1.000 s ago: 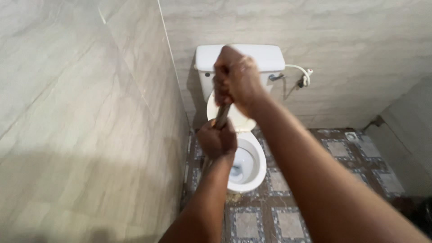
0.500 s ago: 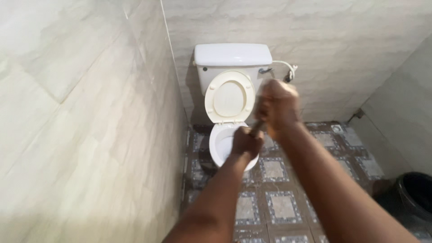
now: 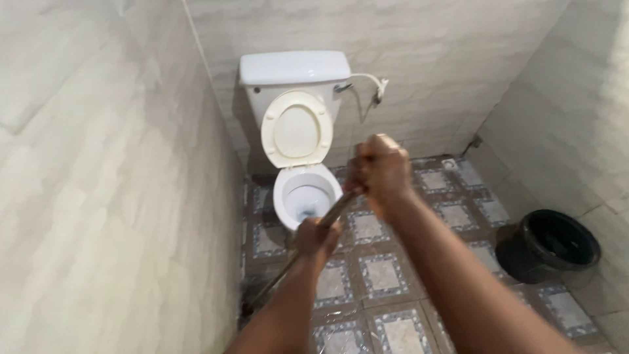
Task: The person pours detergent powder from a bag into a toilet and a bucket, then uses a mop to scrub the bathroom floor tiles. They use a small container to pour water from the bucket onto the floor and continue mopping around the toilet and walls.
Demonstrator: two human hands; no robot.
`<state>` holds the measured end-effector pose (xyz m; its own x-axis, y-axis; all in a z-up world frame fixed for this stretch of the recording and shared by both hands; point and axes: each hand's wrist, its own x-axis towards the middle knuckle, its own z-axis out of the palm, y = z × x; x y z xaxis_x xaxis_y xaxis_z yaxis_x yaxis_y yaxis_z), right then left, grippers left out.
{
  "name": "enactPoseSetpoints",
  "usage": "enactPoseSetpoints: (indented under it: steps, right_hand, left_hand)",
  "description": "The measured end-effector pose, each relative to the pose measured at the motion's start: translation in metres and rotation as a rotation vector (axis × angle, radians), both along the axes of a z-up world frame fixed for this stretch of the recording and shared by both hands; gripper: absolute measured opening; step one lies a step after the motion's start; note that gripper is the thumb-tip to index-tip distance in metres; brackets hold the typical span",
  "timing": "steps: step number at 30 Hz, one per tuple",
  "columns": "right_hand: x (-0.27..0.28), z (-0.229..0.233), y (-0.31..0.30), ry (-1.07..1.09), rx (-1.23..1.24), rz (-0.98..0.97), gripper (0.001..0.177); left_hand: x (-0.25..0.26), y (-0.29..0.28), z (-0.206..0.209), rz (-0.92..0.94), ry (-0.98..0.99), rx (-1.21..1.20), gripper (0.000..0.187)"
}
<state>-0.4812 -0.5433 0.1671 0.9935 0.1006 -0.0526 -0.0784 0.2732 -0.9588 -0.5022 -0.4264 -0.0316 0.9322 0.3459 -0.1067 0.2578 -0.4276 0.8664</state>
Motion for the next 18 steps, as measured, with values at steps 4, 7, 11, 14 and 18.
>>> enactPoseSetpoints:
  steps: [4, 7, 11, 14, 18]
  right_hand:
    - [-0.022, 0.053, -0.034, -0.103, -0.060, 0.086, 0.025]
    - [-0.025, 0.096, -0.085, -0.200, -0.124, 0.084, 0.023]
    - [-0.053, 0.087, -0.129, -0.319, -0.421, 0.122, 0.021]
    - [-0.065, 0.041, -0.158, -0.097, -0.360, 0.152, 0.014]
    - [-0.061, 0.001, -0.246, -0.445, -0.283, 0.176, 0.036]
  left_hand:
    - [-0.001, -0.038, 0.018, -0.077, -0.068, 0.032, 0.040]
    - [0.018, -0.107, 0.037, -0.148, -0.212, 0.001, 0.039]
    - [0.005, -0.176, 0.019, -0.280, -0.292, -0.086, 0.038]
    - [0.015, -0.224, -0.012, -0.377, -0.428, -0.158, 0.031]
    - [0.032, -0.315, -0.023, -0.533, -0.205, -0.667, 0.030]
